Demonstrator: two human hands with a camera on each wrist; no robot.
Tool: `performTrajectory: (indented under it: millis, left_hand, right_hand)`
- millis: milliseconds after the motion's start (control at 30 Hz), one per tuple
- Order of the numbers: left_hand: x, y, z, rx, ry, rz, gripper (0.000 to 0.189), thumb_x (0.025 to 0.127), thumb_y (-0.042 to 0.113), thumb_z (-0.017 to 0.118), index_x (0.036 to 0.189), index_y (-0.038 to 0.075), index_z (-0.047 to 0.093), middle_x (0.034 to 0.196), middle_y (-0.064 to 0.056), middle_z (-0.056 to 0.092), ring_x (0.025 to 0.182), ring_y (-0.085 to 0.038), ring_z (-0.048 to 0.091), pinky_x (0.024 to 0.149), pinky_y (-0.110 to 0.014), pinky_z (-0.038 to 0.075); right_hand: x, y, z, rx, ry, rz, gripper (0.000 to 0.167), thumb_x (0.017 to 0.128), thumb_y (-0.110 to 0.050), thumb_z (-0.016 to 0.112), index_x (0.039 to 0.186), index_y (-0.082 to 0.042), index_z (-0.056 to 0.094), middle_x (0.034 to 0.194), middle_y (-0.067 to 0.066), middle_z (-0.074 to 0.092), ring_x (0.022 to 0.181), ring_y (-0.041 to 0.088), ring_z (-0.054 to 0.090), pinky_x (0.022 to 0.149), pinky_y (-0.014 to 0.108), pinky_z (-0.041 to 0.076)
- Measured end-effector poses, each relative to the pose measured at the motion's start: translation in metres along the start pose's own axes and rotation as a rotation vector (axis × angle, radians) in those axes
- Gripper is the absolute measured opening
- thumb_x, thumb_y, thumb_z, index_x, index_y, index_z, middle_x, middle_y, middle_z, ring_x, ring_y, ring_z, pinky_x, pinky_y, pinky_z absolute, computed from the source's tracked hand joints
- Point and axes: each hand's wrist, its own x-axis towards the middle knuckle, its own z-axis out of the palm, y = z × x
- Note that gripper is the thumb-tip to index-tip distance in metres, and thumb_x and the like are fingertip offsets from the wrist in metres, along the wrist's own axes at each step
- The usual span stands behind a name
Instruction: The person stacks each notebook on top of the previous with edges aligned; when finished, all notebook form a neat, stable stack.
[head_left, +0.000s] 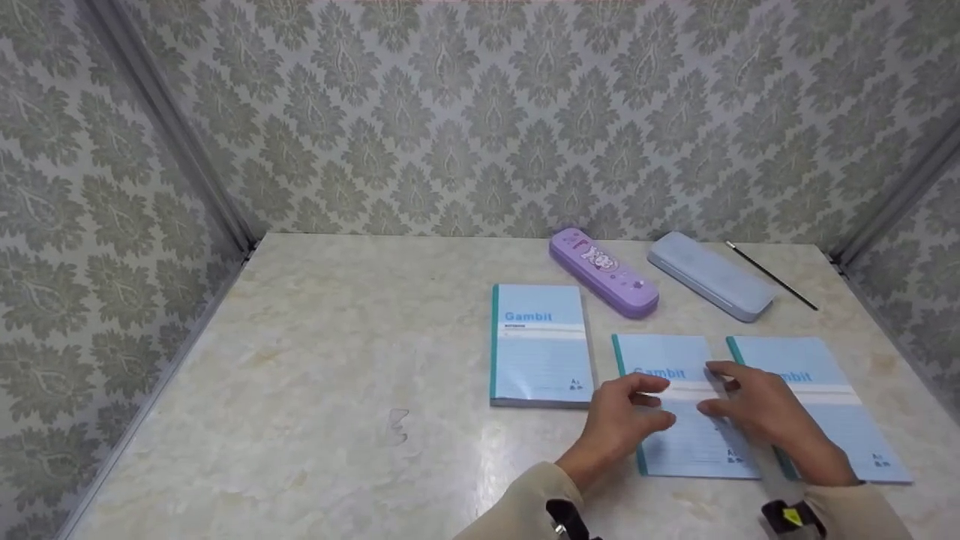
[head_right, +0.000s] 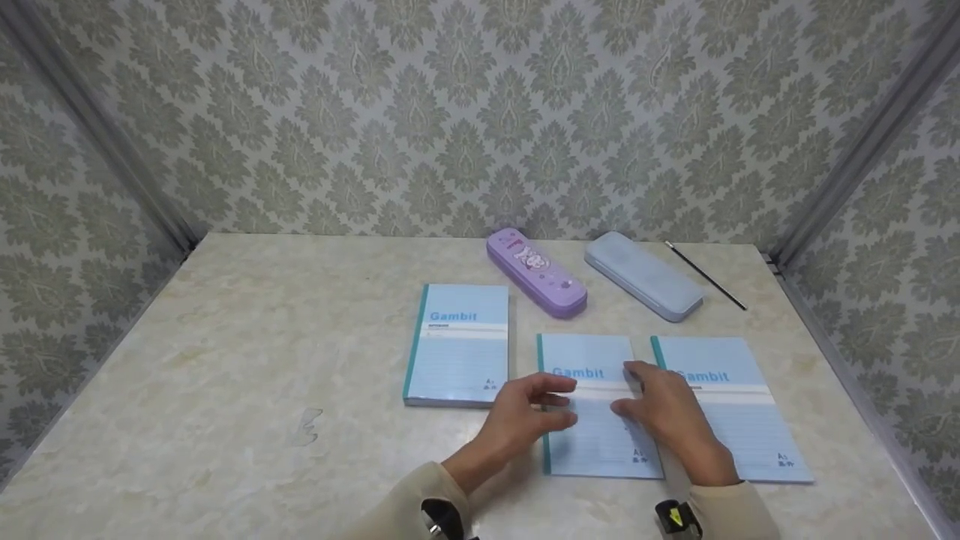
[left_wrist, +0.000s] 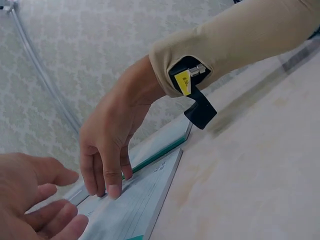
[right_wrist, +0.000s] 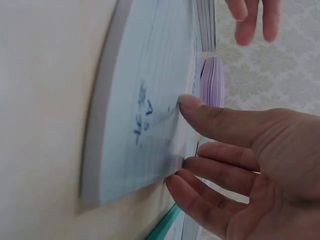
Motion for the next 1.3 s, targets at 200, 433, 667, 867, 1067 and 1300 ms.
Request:
performTrajectory:
  millis: [200, 433, 667, 867, 1067, 1300]
  left_hand:
    - [-0.003, 0.000, -0.007, 0.251, 0.071, -0.014, 0.046, 0.083, -0.002, 0.086, 0.125, 0.012, 0.075, 0.110, 0.002, 0.070, 0.098, -0.011, 0.061, 0.087, -0.026, 0.054]
    - [-0.006, -0.001, -0.005, 0.334, 0.065, -0.018, 0.049, 0.082, 0.000, 0.088, 0.128, 0.012, 0.073, 0.125, 0.001, 0.071, 0.105, -0.009, 0.062, 0.096, -0.028, 0.054]
    - [-0.007, 0.000, -0.001, 0.314, 0.091, -0.051, 0.047, 0.082, 0.001, 0.089, 0.124, 0.016, 0.076, 0.124, 0.003, 0.071, 0.110, -0.010, 0.064, 0.098, -0.031, 0.055]
    - [-0.011, -0.001, 0.004, 0.246, 0.102, -0.053, 0.046, 0.080, 0.001, 0.089, 0.119, 0.024, 0.079, 0.124, 0.012, 0.071, 0.113, -0.010, 0.064, 0.100, -0.032, 0.053]
    - [-0.015, -0.005, 0.008, 0.263, 0.116, -0.039, 0.047, 0.082, 0.003, 0.088, 0.122, 0.022, 0.076, 0.143, 0.007, 0.064, 0.137, -0.016, 0.056, 0.112, -0.037, 0.047]
    - [-0.015, -0.005, 0.005, 0.267, 0.119, -0.041, 0.052, 0.081, 0.000, 0.087, 0.129, 0.011, 0.072, 0.154, -0.007, 0.057, 0.148, -0.025, 0.047, 0.116, -0.040, 0.043]
  right_hand:
    - [-0.002, 0.001, 0.001, 0.008, 0.012, 0.004, 0.081, 0.091, -0.025, 0.086, 0.153, 0.008, 0.047, 0.141, 0.037, 0.056, 0.126, 0.052, 0.056, 0.102, 0.065, 0.047]
    - [-0.002, 0.002, 0.001, 0.025, 0.012, 0.036, 0.084, 0.090, -0.027, 0.087, 0.152, 0.012, 0.045, 0.138, 0.037, 0.058, 0.125, 0.052, 0.057, 0.101, 0.063, 0.048]
    - [-0.004, 0.006, 0.003, 0.020, 0.022, 0.026, 0.077, 0.093, -0.026, 0.085, 0.151, 0.009, 0.049, 0.139, 0.034, 0.059, 0.125, 0.050, 0.058, 0.105, 0.064, 0.046]
    - [-0.007, 0.007, 0.004, 0.023, 0.031, 0.009, 0.072, 0.094, -0.026, 0.084, 0.149, 0.008, 0.053, 0.134, 0.032, 0.063, 0.121, 0.048, 0.060, 0.101, 0.064, 0.048]
    - [-0.008, 0.006, 0.005, 0.049, 0.026, -0.003, 0.072, 0.095, -0.029, 0.083, 0.149, 0.008, 0.053, 0.135, 0.032, 0.062, 0.122, 0.049, 0.060, 0.100, 0.064, 0.049]
    - [-0.011, 0.009, 0.005, 0.066, 0.046, -0.005, 0.069, 0.095, -0.028, 0.083, 0.148, 0.007, 0.055, 0.135, 0.034, 0.062, 0.124, 0.051, 0.058, 0.099, 0.064, 0.048]
